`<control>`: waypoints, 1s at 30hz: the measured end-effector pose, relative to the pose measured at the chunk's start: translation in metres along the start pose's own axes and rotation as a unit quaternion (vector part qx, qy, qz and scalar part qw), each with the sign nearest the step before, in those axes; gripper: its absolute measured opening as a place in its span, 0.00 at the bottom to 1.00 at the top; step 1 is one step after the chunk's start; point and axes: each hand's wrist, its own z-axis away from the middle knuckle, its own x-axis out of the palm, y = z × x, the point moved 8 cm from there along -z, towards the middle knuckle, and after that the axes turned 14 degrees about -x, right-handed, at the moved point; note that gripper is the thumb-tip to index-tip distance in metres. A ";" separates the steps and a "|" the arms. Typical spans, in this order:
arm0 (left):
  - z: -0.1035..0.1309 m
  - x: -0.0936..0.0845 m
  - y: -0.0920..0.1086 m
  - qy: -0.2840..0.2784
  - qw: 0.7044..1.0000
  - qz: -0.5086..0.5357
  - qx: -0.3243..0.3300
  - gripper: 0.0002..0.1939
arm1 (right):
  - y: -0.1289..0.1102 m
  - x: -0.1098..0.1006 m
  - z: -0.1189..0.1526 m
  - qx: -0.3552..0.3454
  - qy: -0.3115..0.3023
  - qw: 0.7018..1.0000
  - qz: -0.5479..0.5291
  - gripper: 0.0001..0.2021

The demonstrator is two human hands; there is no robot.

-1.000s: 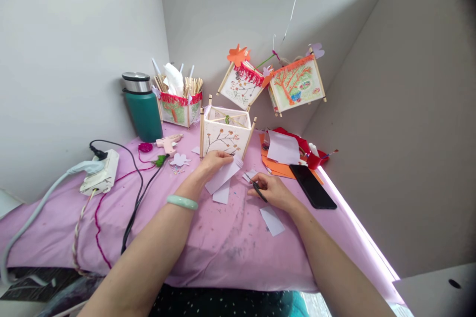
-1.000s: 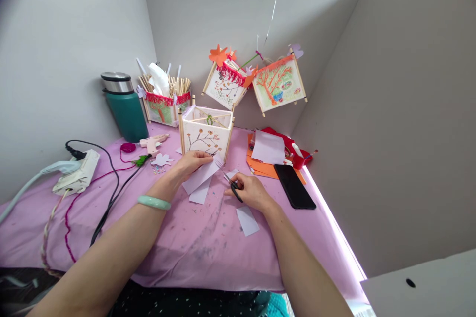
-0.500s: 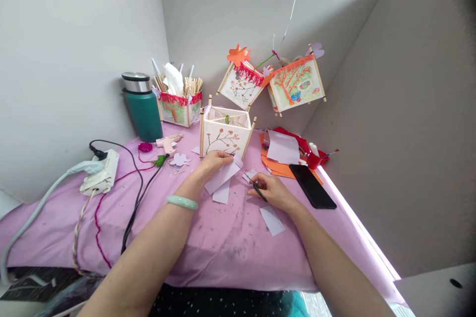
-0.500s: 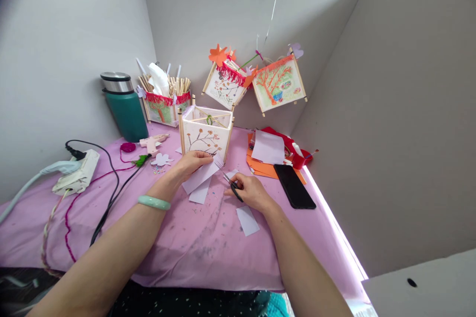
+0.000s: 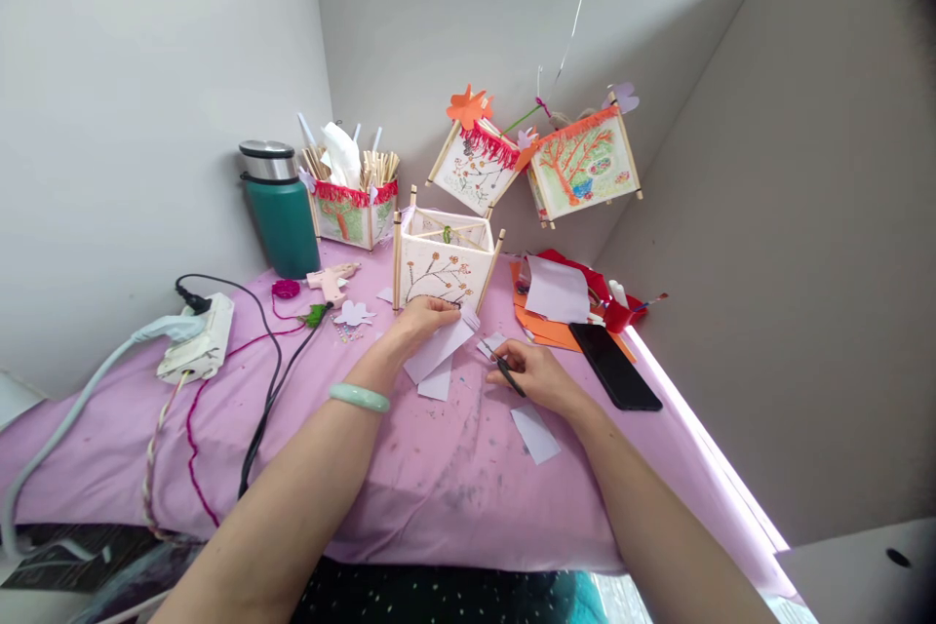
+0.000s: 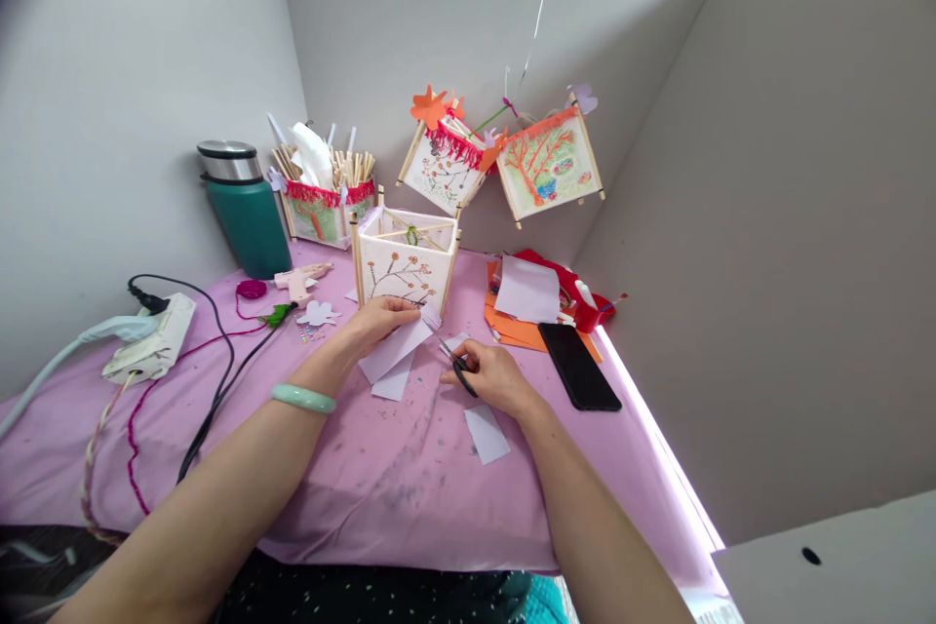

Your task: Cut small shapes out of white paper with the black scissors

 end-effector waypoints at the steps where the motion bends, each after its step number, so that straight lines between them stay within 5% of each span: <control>1: 0.000 0.000 0.000 -0.002 1.000 -0.002 0.001 0.10 | 0.000 0.000 0.000 0.000 -0.001 1.000 -0.001 0.17; 30: -0.002 0.001 -0.002 0.000 1.000 -0.018 0.001 0.11 | -0.002 0.001 -0.001 -0.007 -0.006 1.000 0.004 0.17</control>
